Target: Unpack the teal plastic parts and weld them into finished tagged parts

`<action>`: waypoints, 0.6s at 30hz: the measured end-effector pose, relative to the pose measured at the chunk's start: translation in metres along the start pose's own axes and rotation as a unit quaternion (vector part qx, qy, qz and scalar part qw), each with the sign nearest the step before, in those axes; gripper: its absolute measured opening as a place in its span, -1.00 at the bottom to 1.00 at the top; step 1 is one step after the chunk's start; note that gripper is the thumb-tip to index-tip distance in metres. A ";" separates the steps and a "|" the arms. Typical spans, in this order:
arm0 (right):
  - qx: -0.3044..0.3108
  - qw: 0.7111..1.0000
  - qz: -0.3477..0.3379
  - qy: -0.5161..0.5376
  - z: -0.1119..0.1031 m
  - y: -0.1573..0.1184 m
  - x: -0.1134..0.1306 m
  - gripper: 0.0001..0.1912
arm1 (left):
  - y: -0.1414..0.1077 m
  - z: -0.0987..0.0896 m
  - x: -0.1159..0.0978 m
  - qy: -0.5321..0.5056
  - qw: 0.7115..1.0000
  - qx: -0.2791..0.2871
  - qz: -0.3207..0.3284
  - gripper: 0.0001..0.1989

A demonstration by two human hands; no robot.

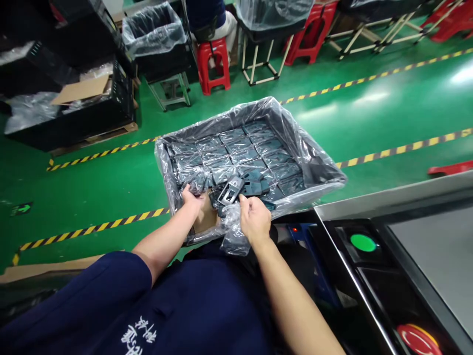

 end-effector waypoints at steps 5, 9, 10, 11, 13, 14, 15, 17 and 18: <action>0.035 0.995 -0.084 0.037 0.012 0.014 0.018 -0.46 | -0.023 0.011 0.009 -0.031 0.997 0.063 -0.033 -0.79; 0.089 0.992 -0.041 0.080 0.028 0.028 0.021 -0.61 | -0.036 0.024 0.019 -0.031 0.984 0.151 -0.089 -0.81; 0.097 0.990 -0.035 0.093 0.031 0.031 0.022 -0.64 | -0.038 0.025 0.022 -0.024 0.981 0.162 -0.100 -0.80; 0.104 0.988 -0.034 0.105 0.034 0.034 0.023 -0.63 | -0.040 0.026 0.024 -0.015 0.979 0.171 -0.112 -0.78; 0.123 0.984 -0.039 0.122 0.040 0.038 0.024 -0.50 | -0.044 0.027 0.027 0.007 0.972 0.191 -0.135 -0.72; 0.134 0.982 -0.043 0.124 0.043 0.039 0.024 -0.45 | -0.046 0.028 0.029 0.017 0.968 0.200 -0.148 -0.68; 0.146 0.980 -0.047 0.126 0.047 0.039 0.025 -0.44 | -0.047 0.028 0.031 0.024 0.964 0.209 -0.160 -0.65; 0.168 0.974 -0.066 0.134 0.052 0.037 0.025 -0.50 | -0.048 0.027 0.034 0.036 0.958 0.220 -0.180 -0.61; 0.174 0.971 -0.081 0.139 0.054 0.036 0.027 -0.55 | -0.047 0.026 0.035 0.044 0.955 0.222 -0.190 -0.60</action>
Point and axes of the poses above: each hand's wrist, its own y-axis towards the middle knuckle, its own z-axis out of the palm, x = y × z, the point moved 6 cm from there along y, towards the middle knuckle, and after that the axes turned 15 degrees about x, right-handed, at the moved point
